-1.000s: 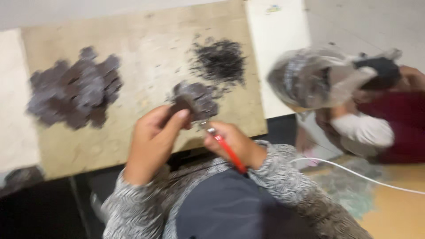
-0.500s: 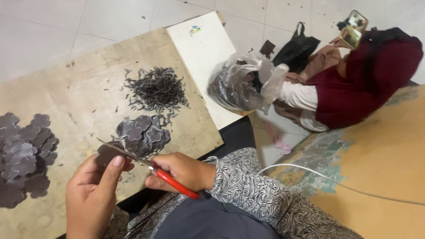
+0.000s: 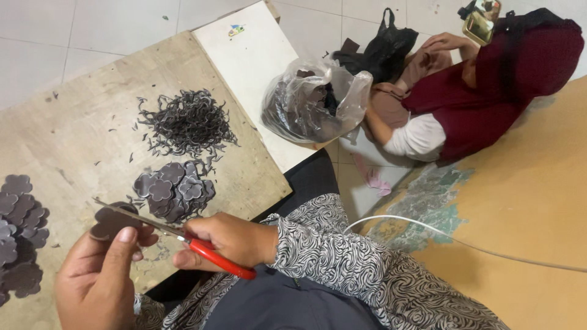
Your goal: The person uses red-handled scissors to trim the edges of dark, flower-shaped pieces of material. They hold each piece in their left hand and cut with their right hand, placing finished pieces on a wooden board and discarding trimmings.
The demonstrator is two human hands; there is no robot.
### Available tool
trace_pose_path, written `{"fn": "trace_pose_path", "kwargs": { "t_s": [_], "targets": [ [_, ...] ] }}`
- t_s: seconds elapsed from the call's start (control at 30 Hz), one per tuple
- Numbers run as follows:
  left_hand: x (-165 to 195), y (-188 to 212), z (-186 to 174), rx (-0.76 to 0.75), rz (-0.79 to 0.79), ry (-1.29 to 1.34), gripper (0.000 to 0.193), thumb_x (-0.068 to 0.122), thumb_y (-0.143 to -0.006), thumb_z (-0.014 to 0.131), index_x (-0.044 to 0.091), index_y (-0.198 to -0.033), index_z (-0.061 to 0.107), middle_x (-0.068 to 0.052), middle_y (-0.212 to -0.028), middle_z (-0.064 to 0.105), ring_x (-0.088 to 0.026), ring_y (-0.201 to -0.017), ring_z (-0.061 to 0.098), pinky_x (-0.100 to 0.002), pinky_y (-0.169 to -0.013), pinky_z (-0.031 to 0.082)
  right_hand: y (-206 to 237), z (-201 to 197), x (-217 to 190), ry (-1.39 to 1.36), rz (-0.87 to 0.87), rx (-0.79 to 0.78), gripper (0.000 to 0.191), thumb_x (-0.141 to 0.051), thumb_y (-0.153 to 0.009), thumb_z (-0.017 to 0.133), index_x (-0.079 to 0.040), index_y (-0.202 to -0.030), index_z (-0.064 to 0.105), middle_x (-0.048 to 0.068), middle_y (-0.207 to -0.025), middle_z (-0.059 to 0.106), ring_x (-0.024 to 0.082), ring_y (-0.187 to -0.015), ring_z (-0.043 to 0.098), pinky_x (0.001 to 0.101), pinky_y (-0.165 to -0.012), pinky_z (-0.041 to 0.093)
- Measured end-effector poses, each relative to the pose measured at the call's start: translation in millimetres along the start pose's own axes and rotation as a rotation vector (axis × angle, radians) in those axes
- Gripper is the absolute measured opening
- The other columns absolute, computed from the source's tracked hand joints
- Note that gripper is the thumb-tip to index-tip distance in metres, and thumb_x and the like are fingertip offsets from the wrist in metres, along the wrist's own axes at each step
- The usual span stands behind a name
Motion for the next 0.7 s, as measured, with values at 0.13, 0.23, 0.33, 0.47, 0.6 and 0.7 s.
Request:
{"fn": "trace_pose_path", "kwargs": {
  "t_s": [0.13, 0.23, 0.33, 0.47, 0.6, 0.7],
  "targets": [
    [5, -2, 5, -0.031, 0.02, 0.009, 0.017, 0.01, -0.109, 0.056, -0.003, -0.112, 0.067, -0.01, -0.101, 0.072, -0.013, -0.091, 0.063, -0.026, -0.08, 0.047, -1, 3, 3, -0.009, -0.001, -0.018, 0.05, -0.054, -0.1, 0.059, -0.004, -0.1, 0.06, -0.001, -0.073, 0.054, 0.008, -0.066, 0.053, 0.026, -0.06, 0.045],
    [10, -3, 10, -0.076, 0.031, 0.062, 0.015, 0.012, -0.106, 0.057, 0.0, -0.109, 0.066, -0.006, -0.098, 0.07, -0.012, -0.09, 0.063, -0.025, -0.083, 0.049, 0, 0, 5, 0.054, -0.045, -0.018, 0.044, -0.049, -0.102, 0.062, -0.005, -0.098, 0.058, -0.001, -0.073, 0.054, 0.009, -0.066, 0.053, 0.026, -0.06, 0.045],
    [14, 0, 8, -0.069, 0.037, 0.006, 0.015, 0.013, -0.103, 0.059, 0.0, -0.105, 0.066, -0.004, -0.094, 0.069, -0.011, -0.087, 0.062, -0.025, -0.081, 0.049, 0, -1, 8, -0.01, -0.07, -0.059, 0.04, -0.047, -0.102, 0.062, -0.007, -0.101, 0.056, -0.002, -0.079, 0.057, 0.008, -0.073, 0.056, 0.0253, -0.066, 0.05],
    [17, -2, 12, -0.105, 0.053, -0.064, 0.015, 0.014, -0.1, 0.062, 0.001, -0.103, 0.069, -0.002, -0.089, 0.072, -0.009, -0.081, 0.065, -0.024, -0.074, 0.053, 0, -4, 7, -0.026, -0.077, -0.135, 0.048, -0.056, -0.103, 0.056, -0.008, -0.104, 0.053, -0.003, -0.086, 0.054, 0.007, -0.077, 0.052, 0.0248, -0.07, 0.049],
    [20, -1, 17, -0.133, 0.068, 0.09, 0.013, 0.01, -0.101, 0.062, 0.0, -0.105, 0.069, 0.0, -0.091, 0.07, -0.007, -0.084, 0.064, -0.023, -0.076, 0.053, -2, -6, 4, 0.004, -0.052, -0.189, 0.058, -0.065, -0.099, 0.053, -0.007, -0.107, 0.053, -0.002, -0.085, 0.053, 0.008, -0.075, 0.051, 0.0245, -0.068, 0.048],
    [23, -1, 21, -0.173, 0.091, 0.141, 0.012, 0.009, -0.102, 0.062, 0.0, -0.105, 0.069, 0.001, -0.092, 0.069, -0.006, -0.085, 0.062, -0.023, -0.077, 0.052, -2, -5, 4, -0.014, -0.026, -0.203, 0.061, -0.066, -0.097, 0.054, -0.006, -0.107, 0.053, -0.001, -0.085, 0.053, 0.009, -0.073, 0.05, 0.0247, -0.065, 0.047]
  ]
}}
Point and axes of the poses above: each hand's wrist, its own y-axis away from the middle knuckle, its own z-axis out of the palm, x = y × z, the point moved 7 cm from there along -y, towards the middle knuckle
